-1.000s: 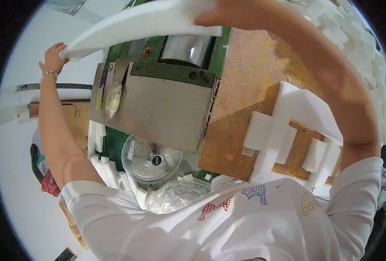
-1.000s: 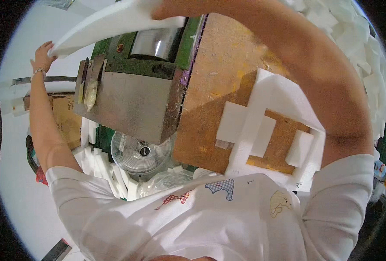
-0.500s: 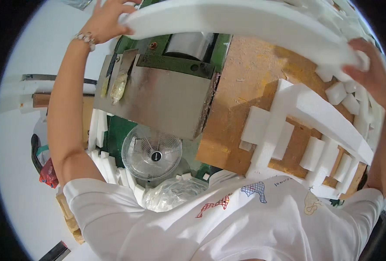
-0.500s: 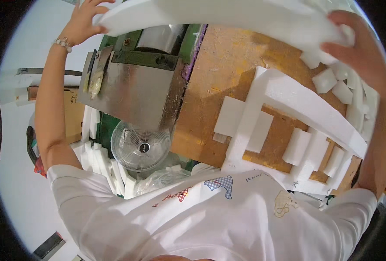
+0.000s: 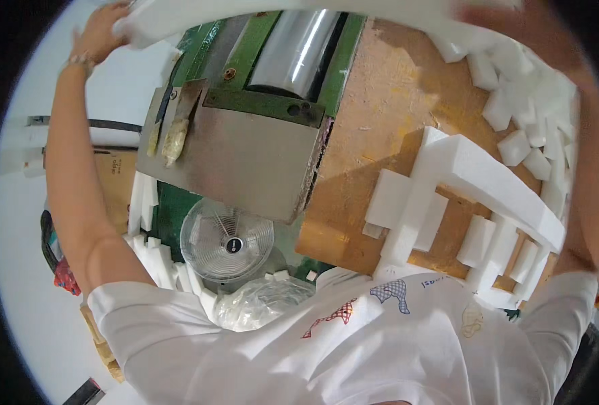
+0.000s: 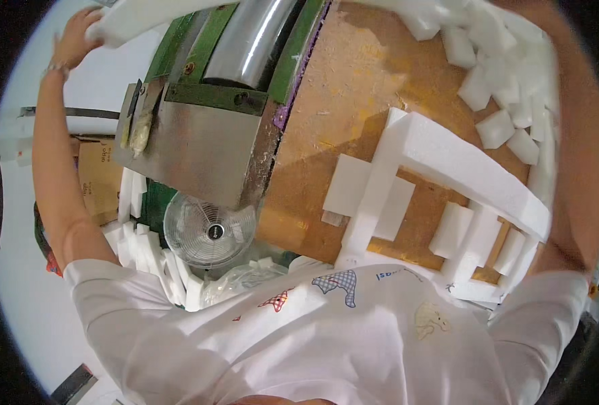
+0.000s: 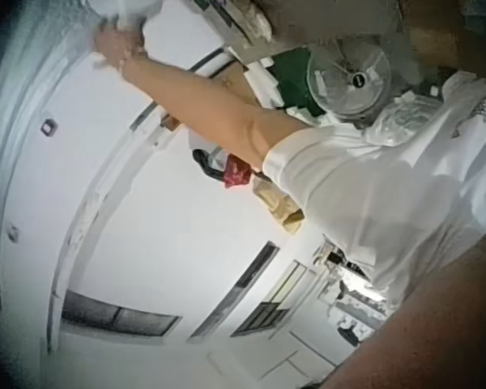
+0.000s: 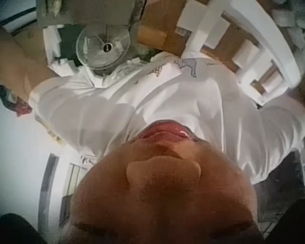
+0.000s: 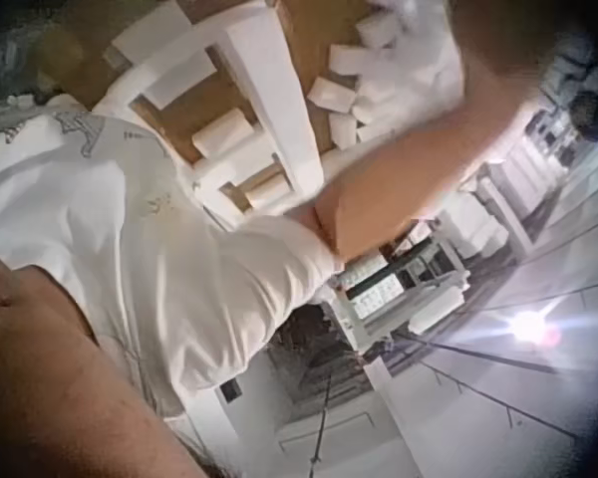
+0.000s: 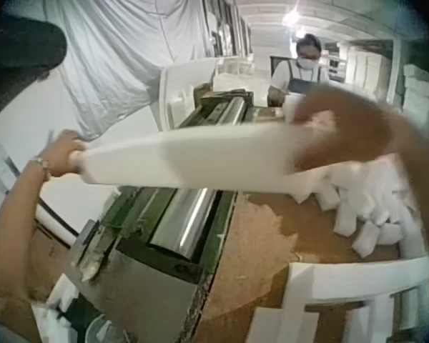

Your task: Assembling white foam protective packaging pieces at a manual workstation.

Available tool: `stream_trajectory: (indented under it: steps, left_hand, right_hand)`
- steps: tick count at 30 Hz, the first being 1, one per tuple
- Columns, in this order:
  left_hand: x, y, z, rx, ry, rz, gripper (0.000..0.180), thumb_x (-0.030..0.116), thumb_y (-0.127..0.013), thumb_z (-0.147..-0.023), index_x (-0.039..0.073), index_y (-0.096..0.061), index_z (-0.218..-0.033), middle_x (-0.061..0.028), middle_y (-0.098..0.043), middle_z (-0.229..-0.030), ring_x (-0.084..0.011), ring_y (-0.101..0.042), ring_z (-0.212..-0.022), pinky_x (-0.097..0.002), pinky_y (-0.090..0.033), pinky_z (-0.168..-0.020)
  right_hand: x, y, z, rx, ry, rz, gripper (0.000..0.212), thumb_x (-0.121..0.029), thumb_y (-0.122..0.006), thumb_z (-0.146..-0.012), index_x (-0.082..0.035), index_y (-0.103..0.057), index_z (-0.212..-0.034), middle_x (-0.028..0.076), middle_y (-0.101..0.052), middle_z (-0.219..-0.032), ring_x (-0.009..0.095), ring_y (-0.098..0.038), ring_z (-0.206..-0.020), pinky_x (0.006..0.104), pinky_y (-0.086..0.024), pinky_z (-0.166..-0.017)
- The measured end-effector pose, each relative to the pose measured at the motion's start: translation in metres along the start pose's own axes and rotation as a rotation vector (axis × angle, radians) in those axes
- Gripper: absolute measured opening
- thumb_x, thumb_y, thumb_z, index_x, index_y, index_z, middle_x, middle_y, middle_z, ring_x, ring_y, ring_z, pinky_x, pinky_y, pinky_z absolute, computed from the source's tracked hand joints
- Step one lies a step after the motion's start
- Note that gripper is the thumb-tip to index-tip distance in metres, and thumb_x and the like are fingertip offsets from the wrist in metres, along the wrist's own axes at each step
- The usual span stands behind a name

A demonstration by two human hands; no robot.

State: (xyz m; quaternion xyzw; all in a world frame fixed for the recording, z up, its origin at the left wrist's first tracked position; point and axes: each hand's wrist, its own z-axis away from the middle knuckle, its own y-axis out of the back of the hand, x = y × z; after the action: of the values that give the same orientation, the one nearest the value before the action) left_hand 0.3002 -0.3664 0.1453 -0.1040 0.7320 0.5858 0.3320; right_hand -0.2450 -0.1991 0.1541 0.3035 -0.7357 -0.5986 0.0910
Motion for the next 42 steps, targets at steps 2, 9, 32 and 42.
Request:
stream_trajectory:
  steps: [2,9,32,42]
  left_hand:
    - [-0.042,-0.026,0.0,-0.025,0.069,-0.201,0.059,0.025,-0.075,-0.076,0.019,-0.055,-0.131,-0.0069,-0.047,-0.143,-0.0265,-0.04,-0.134,-0.0461,-0.029,-0.113]
    - [-0.127,-0.096,0.051,-0.164,0.252,-0.159,0.062,0.019,-0.079,-0.066,0.018,-0.06,-0.125,-0.0073,-0.054,-0.136,-0.0268,-0.048,-0.128,-0.0408,-0.035,-0.11]
    - [0.165,0.041,0.016,0.199,-0.271,0.471,0.055,0.036,-0.078,-0.068,0.025,-0.061,-0.12,0.0063,-0.049,-0.14,-0.0238,-0.034,-0.137,-0.0722,-0.021,-0.104]
    - [0.243,0.179,0.03,0.503,-0.509,0.68,0.03,0.023,-0.076,-0.065,0.008,-0.066,-0.089,-0.013,-0.061,-0.105,-0.035,-0.054,-0.102,-0.0449,-0.041,-0.088]
  right_hand:
    - [-0.036,-0.038,-0.04,-0.048,-0.017,-0.084,0.039,-0.033,-0.075,-0.074,0.002,-0.069,-0.091,0.016,-0.07,-0.087,0.029,-0.067,-0.075,0.0388,-0.053,-0.065]
    - [-0.074,-0.126,-0.125,-0.029,-0.039,-0.051,0.044,-0.03,-0.076,-0.066,0.006,-0.069,-0.089,0.023,-0.069,-0.092,0.038,-0.067,-0.088,0.0427,-0.053,-0.077]
    - [0.025,0.032,0.189,0.025,-0.333,0.134,0.048,-0.02,-0.077,-0.076,0.002,-0.059,-0.114,0.012,-0.059,-0.11,0.024,-0.054,-0.106,0.0327,-0.041,-0.096]
    - [0.056,0.132,0.304,0.316,-0.338,0.684,0.046,-0.028,-0.077,-0.08,-0.003,-0.064,-0.117,0.015,-0.064,-0.12,0.024,-0.058,-0.115,0.0349,-0.041,-0.1]
